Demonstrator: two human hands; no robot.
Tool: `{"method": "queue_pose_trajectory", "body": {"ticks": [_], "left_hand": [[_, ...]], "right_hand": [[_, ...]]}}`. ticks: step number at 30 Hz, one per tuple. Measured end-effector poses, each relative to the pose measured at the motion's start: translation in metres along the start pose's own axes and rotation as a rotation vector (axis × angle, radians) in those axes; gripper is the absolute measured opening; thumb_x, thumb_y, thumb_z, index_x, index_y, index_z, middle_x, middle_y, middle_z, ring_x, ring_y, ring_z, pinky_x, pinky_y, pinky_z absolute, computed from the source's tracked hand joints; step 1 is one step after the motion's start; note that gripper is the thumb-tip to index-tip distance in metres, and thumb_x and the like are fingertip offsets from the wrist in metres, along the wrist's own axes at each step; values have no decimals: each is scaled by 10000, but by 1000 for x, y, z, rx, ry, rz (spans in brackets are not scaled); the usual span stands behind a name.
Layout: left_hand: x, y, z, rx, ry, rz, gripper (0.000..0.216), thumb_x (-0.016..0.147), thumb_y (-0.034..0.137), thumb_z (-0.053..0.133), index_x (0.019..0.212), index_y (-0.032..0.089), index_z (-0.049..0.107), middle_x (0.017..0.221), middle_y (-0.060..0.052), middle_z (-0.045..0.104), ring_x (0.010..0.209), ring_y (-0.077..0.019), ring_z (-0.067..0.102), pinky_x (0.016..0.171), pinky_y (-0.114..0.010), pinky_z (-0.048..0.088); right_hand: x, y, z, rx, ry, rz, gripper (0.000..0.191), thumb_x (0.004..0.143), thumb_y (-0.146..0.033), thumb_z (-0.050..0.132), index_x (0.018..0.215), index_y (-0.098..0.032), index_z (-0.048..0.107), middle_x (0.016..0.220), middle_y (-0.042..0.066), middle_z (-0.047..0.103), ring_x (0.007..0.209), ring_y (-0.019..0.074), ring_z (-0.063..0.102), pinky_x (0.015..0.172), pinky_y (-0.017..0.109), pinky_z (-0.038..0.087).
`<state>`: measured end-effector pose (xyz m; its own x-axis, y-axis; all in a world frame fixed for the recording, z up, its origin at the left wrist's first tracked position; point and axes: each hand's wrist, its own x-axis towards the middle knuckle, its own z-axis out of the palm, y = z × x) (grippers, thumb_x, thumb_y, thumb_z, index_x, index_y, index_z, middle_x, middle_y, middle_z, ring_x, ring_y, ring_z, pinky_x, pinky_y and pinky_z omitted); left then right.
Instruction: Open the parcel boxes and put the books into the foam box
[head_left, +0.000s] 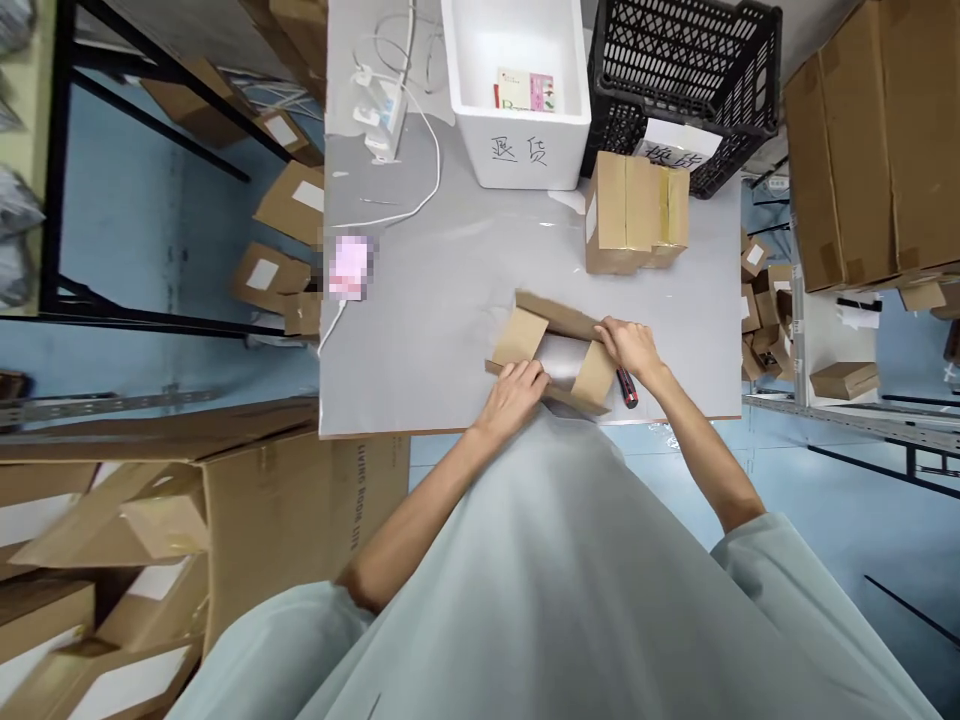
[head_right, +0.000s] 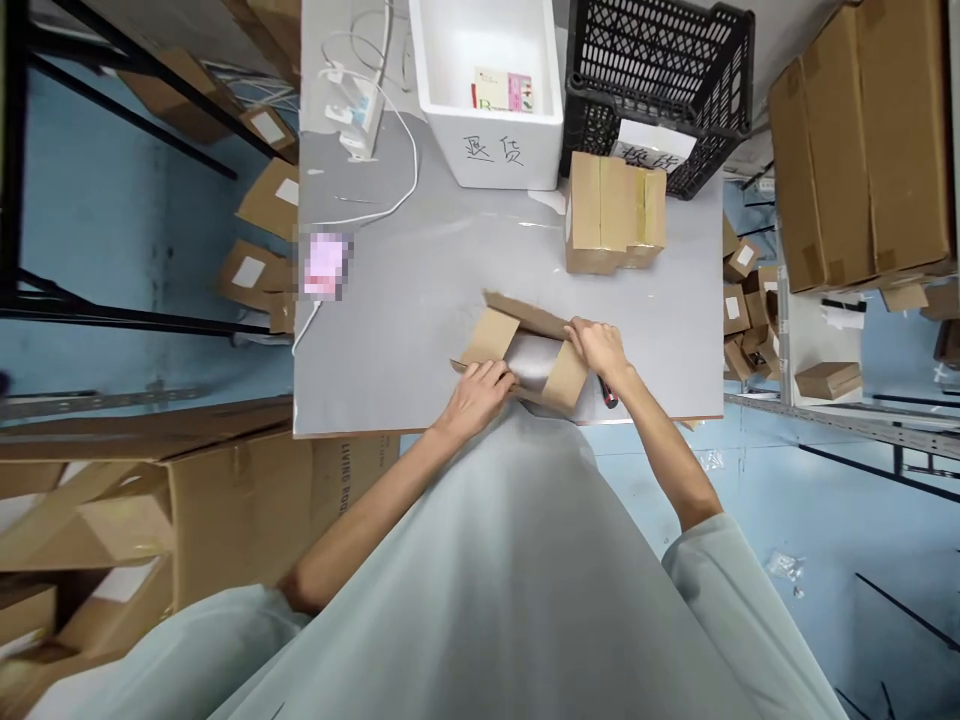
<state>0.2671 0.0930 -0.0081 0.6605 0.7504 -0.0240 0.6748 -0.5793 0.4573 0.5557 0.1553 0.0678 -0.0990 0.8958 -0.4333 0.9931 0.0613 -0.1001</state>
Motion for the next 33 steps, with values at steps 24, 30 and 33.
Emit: {"method": "queue_pose_trajectory", "body": {"ticks": [24, 30, 33], "left_hand": [[50, -60, 0, -123, 278, -401, 405, 971, 369, 765, 1326, 226, 633, 1304, -182, 659, 1205, -402, 663, 941, -525, 604], [90, -79, -19, -94, 186, -263, 433, 918, 238, 735, 1338, 205, 637, 1291, -201, 667, 1201, -410, 664, 1015, -546, 584], [83, -93, -34, -183, 281, -323, 472, 961, 215, 613, 1433, 221, 623, 1274, -155, 715, 1154, -359, 703, 1022, -509, 585]], "right_hand": [[1, 4, 40, 146, 305, -247, 497, 1152, -222, 385, 1578, -135, 625, 1778, 221, 465, 1617, 334, 479, 1327, 600, 397], [-15, -26, 40, 40, 241, -459, 506, 1145, -115, 327, 1561, -97, 615, 1747, 221, 515, 1682, 304, 416, 1350, 574, 401], [-18, -28, 46, -46, 108, -466, 404, 1181, -220, 408, 1395, -84, 723, 1436, 231, 748, 1467, 300, 634, 1330, 520, 428]]}}
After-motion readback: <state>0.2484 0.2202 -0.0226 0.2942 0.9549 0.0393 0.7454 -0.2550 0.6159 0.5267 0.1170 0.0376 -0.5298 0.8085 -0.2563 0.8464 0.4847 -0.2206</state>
